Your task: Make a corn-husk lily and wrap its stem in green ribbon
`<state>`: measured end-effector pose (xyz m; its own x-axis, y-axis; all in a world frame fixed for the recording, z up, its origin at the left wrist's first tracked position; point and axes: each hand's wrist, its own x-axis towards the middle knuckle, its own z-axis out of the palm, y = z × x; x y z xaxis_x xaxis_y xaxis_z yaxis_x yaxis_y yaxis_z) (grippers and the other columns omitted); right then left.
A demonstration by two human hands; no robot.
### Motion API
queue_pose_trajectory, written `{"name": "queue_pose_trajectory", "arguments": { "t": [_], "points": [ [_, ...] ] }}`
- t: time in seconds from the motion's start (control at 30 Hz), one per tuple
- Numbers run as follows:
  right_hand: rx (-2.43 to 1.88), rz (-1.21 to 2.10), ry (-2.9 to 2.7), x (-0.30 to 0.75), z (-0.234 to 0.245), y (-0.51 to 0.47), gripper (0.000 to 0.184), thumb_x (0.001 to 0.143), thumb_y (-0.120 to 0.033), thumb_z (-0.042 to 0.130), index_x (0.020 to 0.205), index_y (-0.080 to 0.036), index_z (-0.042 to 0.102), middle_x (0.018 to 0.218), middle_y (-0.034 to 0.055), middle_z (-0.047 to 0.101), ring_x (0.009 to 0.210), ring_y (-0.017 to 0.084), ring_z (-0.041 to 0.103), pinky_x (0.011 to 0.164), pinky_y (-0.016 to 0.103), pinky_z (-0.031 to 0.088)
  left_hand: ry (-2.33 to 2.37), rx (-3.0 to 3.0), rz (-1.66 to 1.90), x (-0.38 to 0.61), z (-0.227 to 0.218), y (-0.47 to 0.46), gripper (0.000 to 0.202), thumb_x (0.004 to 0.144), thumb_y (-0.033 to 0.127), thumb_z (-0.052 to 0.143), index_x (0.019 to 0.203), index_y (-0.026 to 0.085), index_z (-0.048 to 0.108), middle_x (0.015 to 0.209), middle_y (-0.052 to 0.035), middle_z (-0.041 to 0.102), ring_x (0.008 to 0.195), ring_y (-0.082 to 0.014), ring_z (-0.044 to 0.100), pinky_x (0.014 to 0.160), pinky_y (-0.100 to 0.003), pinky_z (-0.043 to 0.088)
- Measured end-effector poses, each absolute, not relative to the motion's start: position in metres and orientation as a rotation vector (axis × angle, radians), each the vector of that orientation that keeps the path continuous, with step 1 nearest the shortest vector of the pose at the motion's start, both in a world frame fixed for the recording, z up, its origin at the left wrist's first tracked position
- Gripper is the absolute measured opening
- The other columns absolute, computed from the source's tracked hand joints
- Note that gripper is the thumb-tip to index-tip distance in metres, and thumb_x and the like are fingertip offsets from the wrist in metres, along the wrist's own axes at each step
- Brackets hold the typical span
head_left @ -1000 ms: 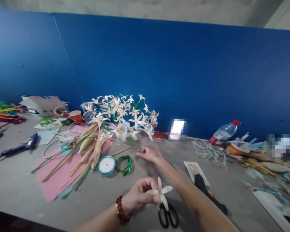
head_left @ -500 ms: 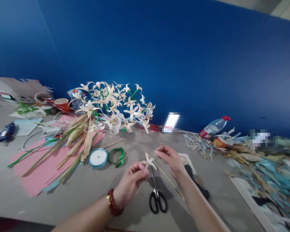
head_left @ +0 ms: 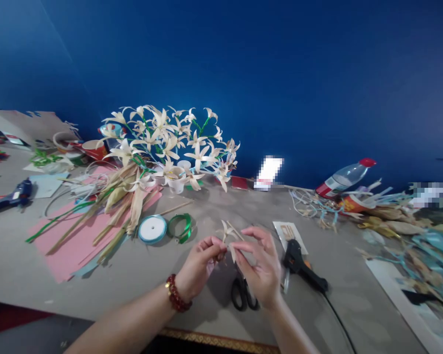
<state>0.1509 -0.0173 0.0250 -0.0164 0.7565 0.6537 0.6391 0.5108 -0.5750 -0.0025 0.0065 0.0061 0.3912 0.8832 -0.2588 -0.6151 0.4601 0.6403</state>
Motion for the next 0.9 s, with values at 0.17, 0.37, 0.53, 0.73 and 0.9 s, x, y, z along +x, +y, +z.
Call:
{"name": "queue_pose_trajectory", "arguments": {
  "t": [0.17, 0.37, 0.53, 0.73, 0.9],
  "points": [
    [-1.216, 0.109, -1.664, 0.147, 0.024, -0.017, 0.012, 0.087, -0.018, 0.063, 0.09, -0.025, 0.072, 0.109, 0.0072, 0.056, 0.103, 0.024, 0.056, 0.087, 0.042, 0.047, 0.652, 0.49, 1.003, -0.002, 0.007, 0.005, 0.024, 0.064, 0.029, 0.084, 0.063, 0.014, 0.065, 0.06, 0.0011, 0.056, 0.06, -0.0106, 0.048, 0.063, -0.025, 0.034],
    [-1.264, 0.051, -1.628, 0.145, 0.017, -0.016, 0.01, 0.087, -0.019, 0.063, 0.091, -0.024, 0.071, 0.105, 0.0075, 0.057, 0.1, 0.024, 0.057, 0.084, 0.041, 0.047, 0.674, 0.483, 0.978, -0.001, 0.008, 0.004, 0.023, 0.061, 0.028, 0.085, 0.063, 0.014, 0.067, 0.06, -0.0004, 0.059, 0.059, -0.0108, 0.048, 0.062, -0.026, 0.034],
    [-1.251, 0.026, -1.658, 0.145, 0.013, -0.017, 0.011, 0.086, -0.016, 0.065, 0.093, -0.024, 0.07, 0.105, 0.0073, 0.057, 0.1, 0.024, 0.056, 0.084, 0.041, 0.047, 0.668, 0.486, 0.986, -0.002, 0.007, 0.005, 0.02, 0.062, 0.026, 0.084, 0.062, 0.014, 0.068, 0.059, 0.0003, 0.058, 0.058, -0.0102, 0.046, 0.061, -0.025, 0.033],
    [-1.235, -0.062, -1.665, 0.144, 0.012, -0.016, 0.015, 0.085, -0.014, 0.066, 0.095, -0.024, 0.07, 0.104, 0.0074, 0.058, 0.098, 0.024, 0.057, 0.084, 0.042, 0.048, 0.663, 0.503, 0.988, -0.003, 0.008, 0.004, 0.02, 0.062, 0.029, 0.084, 0.062, 0.014, 0.069, 0.06, -0.0007, 0.059, 0.059, -0.0111, 0.046, 0.061, -0.026, 0.033],
    [-1.229, -0.072, -1.669, 0.144, 0.013, -0.015, 0.015, 0.084, -0.012, 0.066, 0.094, -0.023, 0.07, 0.103, 0.0076, 0.059, 0.097, 0.024, 0.058, 0.084, 0.042, 0.048, 0.635, 0.48, 0.971, -0.003, 0.007, 0.004, 0.022, 0.06, 0.029, 0.085, 0.063, 0.015, 0.068, 0.062, -0.0009, 0.059, 0.061, -0.0115, 0.047, 0.063, -0.026, 0.035]
  ]
}}
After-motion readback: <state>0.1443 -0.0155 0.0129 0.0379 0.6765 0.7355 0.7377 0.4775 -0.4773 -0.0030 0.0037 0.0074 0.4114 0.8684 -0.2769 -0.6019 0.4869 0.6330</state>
